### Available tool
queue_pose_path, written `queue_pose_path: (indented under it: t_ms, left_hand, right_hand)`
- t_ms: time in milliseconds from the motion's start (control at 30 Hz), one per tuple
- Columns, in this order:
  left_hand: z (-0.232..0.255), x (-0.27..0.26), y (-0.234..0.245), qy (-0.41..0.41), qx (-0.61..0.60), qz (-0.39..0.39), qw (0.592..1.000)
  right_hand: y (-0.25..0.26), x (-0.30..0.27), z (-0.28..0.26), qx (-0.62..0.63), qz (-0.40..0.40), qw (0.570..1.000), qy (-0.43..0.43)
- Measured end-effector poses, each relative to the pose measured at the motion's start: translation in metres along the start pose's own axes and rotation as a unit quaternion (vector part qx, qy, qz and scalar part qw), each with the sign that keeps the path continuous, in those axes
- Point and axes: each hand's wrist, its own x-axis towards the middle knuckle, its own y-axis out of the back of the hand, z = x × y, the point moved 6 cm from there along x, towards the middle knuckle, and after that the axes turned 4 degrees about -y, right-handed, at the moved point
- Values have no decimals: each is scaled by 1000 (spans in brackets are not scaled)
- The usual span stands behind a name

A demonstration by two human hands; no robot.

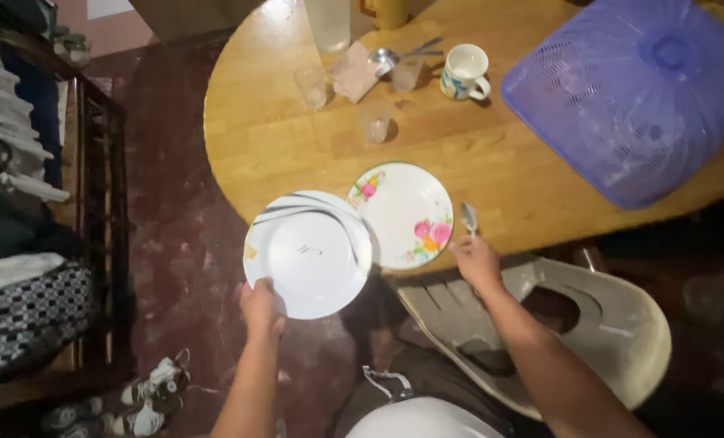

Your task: The person retrieves a pot of cooked rice from a side counter and uses a white plastic rice paddle to scoop rice onto three plates arranged on a round wooden table. The person distributes the rice across the plates in multiple scoops.

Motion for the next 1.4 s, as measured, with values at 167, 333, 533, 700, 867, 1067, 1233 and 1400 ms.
queue_pose_path:
  t_ms: [167,333,533,700,867,1067,1233,1400]
  left_hand:
    - [37,18,-22,46,-28,16,998]
    - [47,55,-34,56,9,40,998]
    - [34,117,-47,64,105,34,992]
    - [60,153,-68,-89,450,-25,888]
    - [125,147,-115,-299,519,-116,792]
    - [149,119,-262,-331,329,-396,791]
    - [146,93,-371,-330,276,-427,795]
    - [137,82,-416,-284,175,-433,838]
  right_hand:
    - [-29,61,17,-75,62,995,20]
    - [-48,78,35,123,4,987,-105]
    - [-13,92,48,143,39,974,-172]
    - [20,88,52,90,118,970,-191]
    - [28,75,2,19,211,974,-81]
    - [-10,79,-86,59,117,987,-96]
    - [-29,121,-143,143,76,986,-36]
    - [-3,203,-191,40,89,992,78]
